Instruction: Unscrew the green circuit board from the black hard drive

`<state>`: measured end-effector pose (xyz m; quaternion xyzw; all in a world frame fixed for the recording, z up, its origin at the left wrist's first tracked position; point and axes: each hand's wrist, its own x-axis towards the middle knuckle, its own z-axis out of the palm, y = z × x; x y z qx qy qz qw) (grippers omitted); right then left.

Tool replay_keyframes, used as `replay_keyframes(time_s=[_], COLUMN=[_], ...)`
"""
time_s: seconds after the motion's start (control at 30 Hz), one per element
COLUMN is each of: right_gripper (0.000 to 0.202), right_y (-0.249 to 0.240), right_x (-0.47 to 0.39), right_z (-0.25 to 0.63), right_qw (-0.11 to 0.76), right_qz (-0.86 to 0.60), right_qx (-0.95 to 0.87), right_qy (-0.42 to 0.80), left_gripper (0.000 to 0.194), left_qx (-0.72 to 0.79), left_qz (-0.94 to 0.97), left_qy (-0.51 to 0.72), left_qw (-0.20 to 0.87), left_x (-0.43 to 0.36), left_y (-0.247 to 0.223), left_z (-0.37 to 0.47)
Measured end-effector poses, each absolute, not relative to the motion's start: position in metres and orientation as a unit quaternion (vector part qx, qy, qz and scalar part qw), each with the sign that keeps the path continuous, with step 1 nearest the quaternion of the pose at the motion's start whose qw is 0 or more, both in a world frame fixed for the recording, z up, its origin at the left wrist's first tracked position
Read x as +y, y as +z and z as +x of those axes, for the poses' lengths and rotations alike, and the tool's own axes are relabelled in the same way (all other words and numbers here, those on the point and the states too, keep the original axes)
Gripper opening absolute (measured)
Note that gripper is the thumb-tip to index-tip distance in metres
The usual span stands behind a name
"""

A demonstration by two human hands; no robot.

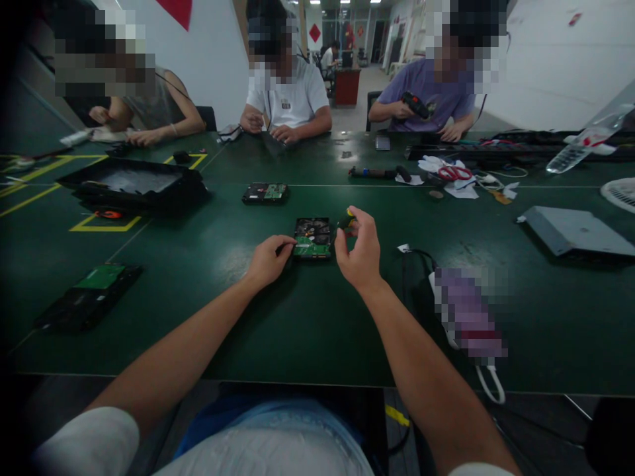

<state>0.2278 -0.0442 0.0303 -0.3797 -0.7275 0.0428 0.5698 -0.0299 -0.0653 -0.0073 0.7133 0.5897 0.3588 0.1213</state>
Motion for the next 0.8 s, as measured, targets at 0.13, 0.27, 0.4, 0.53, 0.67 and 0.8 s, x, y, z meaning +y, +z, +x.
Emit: replay_keyframes(time_s=[0.13,0.27,0.4,0.53,0.67,0.8], right_gripper=[0.057,0.053,0.056,0.054,0.055,0.056], right_y=[0.0307,0.0316,0.031,0.0324,0.0339,0.035], right_x=[-0.0457,-0.0465,-0.0463,-0.0468,-0.047,-0.047], right_z=[0.2275,0.2263,0.2256,0.2273,0.228,0.228], right_qw=[0.567,0.56,0.569,0.554,0.551,0.555], right_qz=[-0.39,-0.39,-0.388,-0.405,-0.395,-0.394], right_qx=[-0.725,-0.731,-0.724,-0.727,-0.734,-0.731], right_qy=[0.029,0.027,0.042,0.011,0.036,0.046], left_gripper=[0.024,0.023,0.023,0.022,0.023,0.022], left_qx=[0.582,0.585,0.589,0.588,0.585,0.583], left_qz=[0.719,0.721,0.717,0.716,0.716,0.718], left_qy=[0.361,0.354,0.356,0.358,0.363,0.363], left_qw=[0.117,0.116,0.115,0.117,0.117,0.116], left_x=[-0.0657,-0.0647,-0.0634,-0.064,-0.0645,-0.0638], left_y=[-0.0065,-0.0078,-0.0104,-0.0107,-0.0095,-0.009], left_z=[-0.0298,-0.0297,-0.0301,-0.0303,-0.0304,-0.0305])
